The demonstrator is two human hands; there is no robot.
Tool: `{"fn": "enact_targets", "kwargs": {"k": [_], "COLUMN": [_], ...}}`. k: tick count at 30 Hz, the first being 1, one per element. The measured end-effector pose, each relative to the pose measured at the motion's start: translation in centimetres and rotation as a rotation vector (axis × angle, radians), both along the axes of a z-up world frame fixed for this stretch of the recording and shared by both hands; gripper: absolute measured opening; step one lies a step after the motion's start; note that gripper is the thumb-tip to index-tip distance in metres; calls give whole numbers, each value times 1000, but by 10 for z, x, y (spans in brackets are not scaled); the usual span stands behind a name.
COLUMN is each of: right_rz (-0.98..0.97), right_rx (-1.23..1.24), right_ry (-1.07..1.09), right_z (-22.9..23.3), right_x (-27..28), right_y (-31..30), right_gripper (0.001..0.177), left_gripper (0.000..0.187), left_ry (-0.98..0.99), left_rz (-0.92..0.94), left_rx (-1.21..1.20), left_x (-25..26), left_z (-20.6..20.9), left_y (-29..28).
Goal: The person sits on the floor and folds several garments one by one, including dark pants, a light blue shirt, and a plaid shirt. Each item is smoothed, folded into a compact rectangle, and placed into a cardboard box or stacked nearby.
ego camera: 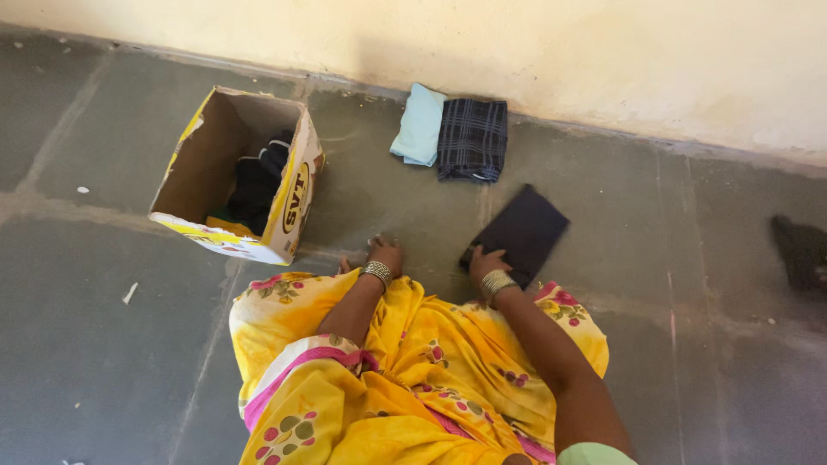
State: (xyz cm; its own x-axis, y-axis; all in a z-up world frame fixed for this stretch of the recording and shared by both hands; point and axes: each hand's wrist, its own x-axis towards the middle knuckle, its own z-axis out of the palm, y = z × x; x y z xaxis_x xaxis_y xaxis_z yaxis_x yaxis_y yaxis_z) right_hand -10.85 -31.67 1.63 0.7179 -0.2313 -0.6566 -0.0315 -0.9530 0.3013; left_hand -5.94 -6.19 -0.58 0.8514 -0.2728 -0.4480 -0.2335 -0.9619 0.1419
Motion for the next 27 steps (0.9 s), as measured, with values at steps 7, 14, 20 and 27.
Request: {"fn": "enact_targets", "kwargs": {"k": [7,14,20,27], "right_rz": [-281,-260,-117,-29], "right_rx": [130,340,388,202], "right_ry": [-375,-662,-656,-727], "right_z": [25,28,34,48], "right_x": [70,129,158,128], "right_y": [-81,-107,-117,-101], "right_gripper": [69,68,81,70], "left_gripper": [104,119,125,122], "left_ry": [148,304,346,295], "left_rz": [55,42,83,70], "left_rx": [-62,55,69,40], "left_x": [1,4,10,11], "left_z": [-3,14,17,6], "left_y": [-12,-16,-23,-21]}}
